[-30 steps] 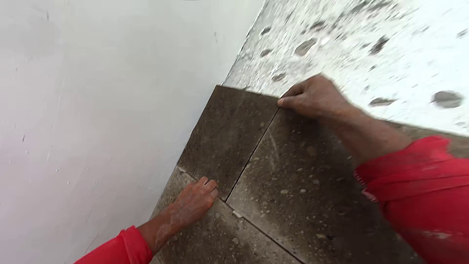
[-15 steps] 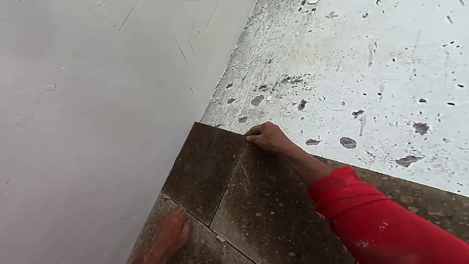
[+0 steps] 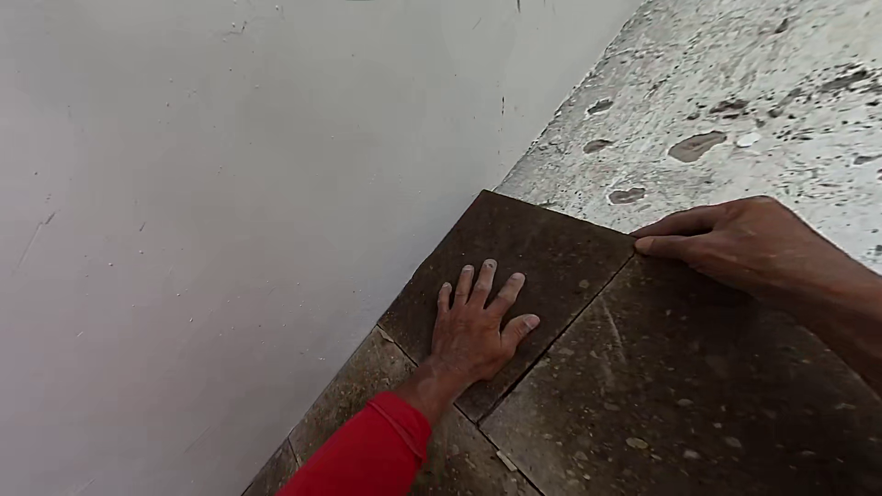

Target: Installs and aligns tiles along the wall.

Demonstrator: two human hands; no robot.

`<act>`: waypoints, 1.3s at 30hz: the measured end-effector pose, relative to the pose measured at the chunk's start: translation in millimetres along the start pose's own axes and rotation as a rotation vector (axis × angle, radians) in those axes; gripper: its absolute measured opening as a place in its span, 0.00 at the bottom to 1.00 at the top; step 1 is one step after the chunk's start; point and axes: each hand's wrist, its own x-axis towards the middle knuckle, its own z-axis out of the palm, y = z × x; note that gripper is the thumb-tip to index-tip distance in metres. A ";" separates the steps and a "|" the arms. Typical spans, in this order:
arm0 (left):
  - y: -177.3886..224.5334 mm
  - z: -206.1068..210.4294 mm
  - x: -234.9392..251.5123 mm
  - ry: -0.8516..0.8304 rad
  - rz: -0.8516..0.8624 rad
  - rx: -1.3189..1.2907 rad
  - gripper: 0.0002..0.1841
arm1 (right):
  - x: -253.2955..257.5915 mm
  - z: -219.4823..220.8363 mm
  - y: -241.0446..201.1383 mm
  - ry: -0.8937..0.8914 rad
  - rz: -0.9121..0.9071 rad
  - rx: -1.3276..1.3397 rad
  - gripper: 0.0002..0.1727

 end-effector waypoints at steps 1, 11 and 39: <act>-6.4 -3.4 -1.1 -0.022 -0.015 -0.006 0.33 | -2.9 0.4 -1.2 0.001 0.007 0.011 0.06; -25.7 3.9 -4.1 0.023 -0.084 0.078 0.36 | -3.4 1.1 -2.0 -0.010 -0.059 0.024 0.07; -26.6 -67.3 -169.6 0.056 -0.380 -0.293 0.11 | -12.7 0.2 -17.4 -0.002 0.048 0.101 0.08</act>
